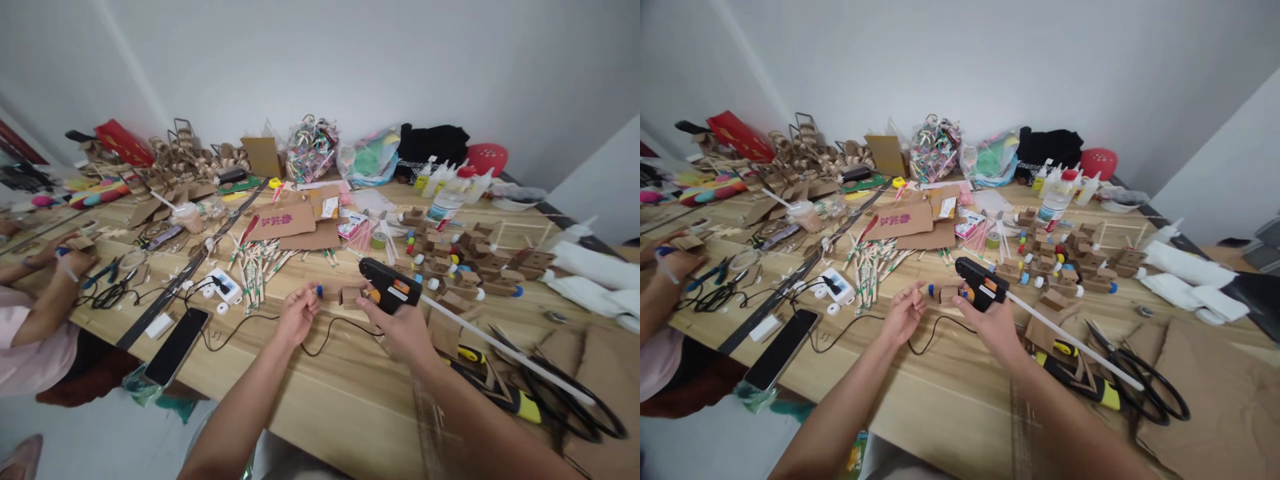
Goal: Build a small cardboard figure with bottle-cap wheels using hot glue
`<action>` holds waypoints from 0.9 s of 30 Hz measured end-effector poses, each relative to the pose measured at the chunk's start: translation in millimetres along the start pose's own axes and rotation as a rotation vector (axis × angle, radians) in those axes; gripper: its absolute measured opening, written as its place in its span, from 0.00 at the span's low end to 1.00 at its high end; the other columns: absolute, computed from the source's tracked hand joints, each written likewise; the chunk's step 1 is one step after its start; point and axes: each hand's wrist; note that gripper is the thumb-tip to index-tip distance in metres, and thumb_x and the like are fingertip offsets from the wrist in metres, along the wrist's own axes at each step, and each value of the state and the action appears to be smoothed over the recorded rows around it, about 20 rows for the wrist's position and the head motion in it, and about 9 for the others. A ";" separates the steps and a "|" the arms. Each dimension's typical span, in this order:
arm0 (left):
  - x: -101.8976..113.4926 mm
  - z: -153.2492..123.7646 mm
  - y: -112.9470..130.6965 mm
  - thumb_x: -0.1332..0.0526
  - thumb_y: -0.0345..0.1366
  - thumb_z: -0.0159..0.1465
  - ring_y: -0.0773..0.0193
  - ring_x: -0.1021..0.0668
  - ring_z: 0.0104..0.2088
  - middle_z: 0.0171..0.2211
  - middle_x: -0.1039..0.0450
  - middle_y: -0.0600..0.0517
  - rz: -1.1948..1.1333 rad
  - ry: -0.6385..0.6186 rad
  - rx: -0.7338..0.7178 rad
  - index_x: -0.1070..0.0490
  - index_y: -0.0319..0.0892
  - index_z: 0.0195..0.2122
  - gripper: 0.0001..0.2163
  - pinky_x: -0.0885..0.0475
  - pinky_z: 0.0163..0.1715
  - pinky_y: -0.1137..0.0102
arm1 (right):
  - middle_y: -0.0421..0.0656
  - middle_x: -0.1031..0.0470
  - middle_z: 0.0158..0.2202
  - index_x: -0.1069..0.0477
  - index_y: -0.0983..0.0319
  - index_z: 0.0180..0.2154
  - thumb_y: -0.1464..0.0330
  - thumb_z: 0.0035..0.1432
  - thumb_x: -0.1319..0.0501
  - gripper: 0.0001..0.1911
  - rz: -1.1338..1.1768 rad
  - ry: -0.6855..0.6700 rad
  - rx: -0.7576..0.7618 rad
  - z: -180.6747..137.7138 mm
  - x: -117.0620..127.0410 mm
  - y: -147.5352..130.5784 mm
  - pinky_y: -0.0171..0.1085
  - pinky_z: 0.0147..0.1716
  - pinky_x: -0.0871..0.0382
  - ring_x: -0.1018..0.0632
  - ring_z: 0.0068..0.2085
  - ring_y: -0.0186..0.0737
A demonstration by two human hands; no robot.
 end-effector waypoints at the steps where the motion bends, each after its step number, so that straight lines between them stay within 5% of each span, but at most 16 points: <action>1: 0.2 0.0 -1.0 0.18 0.37 0.40 0.75 0.40 0.18 0.15 0.42 0.63 -0.003 -0.007 0.001 0.22 0.38 0.31 0.20 0.45 0.21 0.75 | 0.35 0.32 0.21 0.30 0.58 0.31 0.56 0.40 0.28 0.19 0.012 -0.015 -0.013 3.5 -2.6 -4.6 0.35 0.19 0.42 0.38 0.20 0.31; 8: -11.1 5.2 13.9 0.17 0.46 0.43 0.75 0.41 0.18 0.14 0.45 0.63 0.033 -0.053 0.003 0.28 0.40 0.25 0.23 0.46 0.19 0.76 | 0.34 0.34 0.21 0.29 0.58 0.30 0.54 0.40 0.29 0.19 0.068 -0.075 0.022 10.4 -3.9 -25.9 0.37 0.22 0.34 0.35 0.22 0.33; 14: -57.1 20.8 41.7 0.27 0.56 0.58 0.73 0.46 0.15 0.13 0.54 0.62 0.110 -0.112 -0.129 0.45 0.44 0.15 0.31 0.48 0.16 0.74 | 0.40 0.25 0.25 0.26 0.59 0.28 0.56 0.39 0.25 0.18 0.069 -0.025 0.047 5.8 11.8 -28.5 0.42 0.28 0.24 0.26 0.27 0.39; 16: -72.6 23.4 36.4 0.26 0.60 0.54 0.72 0.41 0.16 0.14 0.49 0.60 0.152 -0.178 -0.232 0.44 0.44 0.14 0.32 0.42 0.18 0.73 | 0.39 0.27 0.23 0.28 0.58 0.26 0.55 0.40 0.26 0.18 0.055 -0.008 0.044 5.1 17.5 -29.7 0.42 0.28 0.24 0.27 0.26 0.39; 21: -84.4 15.7 7.4 0.27 0.68 0.44 0.57 0.19 0.38 0.35 0.18 0.47 0.316 -0.434 -0.367 0.19 0.46 0.32 0.30 0.23 0.40 0.65 | 0.36 0.34 0.20 0.36 0.55 0.23 0.56 0.43 0.31 0.17 -0.015 0.039 0.080 4.2 30.7 -39.4 0.40 0.27 0.24 0.27 0.24 0.39; 23: -79.0 11.4 0.7 0.26 0.67 0.43 0.52 0.18 0.46 0.43 0.17 0.45 0.390 -0.513 -0.411 0.17 0.47 0.41 0.33 0.23 0.48 0.62 | 0.36 0.34 0.20 0.40 0.54 0.23 0.55 0.44 0.31 0.19 -0.030 0.037 0.106 4.5 33.6 -44.3 0.39 0.27 0.24 0.27 0.24 0.38; 27: -67.6 6.8 3.1 0.22 0.51 0.53 0.55 0.18 0.50 0.47 0.17 0.46 0.520 -0.497 -0.533 0.18 0.49 0.48 0.23 0.26 0.53 0.63 | 0.35 0.36 0.19 0.41 0.54 0.24 0.54 0.44 0.31 0.21 -0.035 0.009 0.103 4.9 33.9 -48.5 0.39 0.26 0.25 0.28 0.23 0.38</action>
Point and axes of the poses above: each hand's wrist, its own z-axis towards the middle knuckle, its own x-axis out of the back of the hand, y = z × x
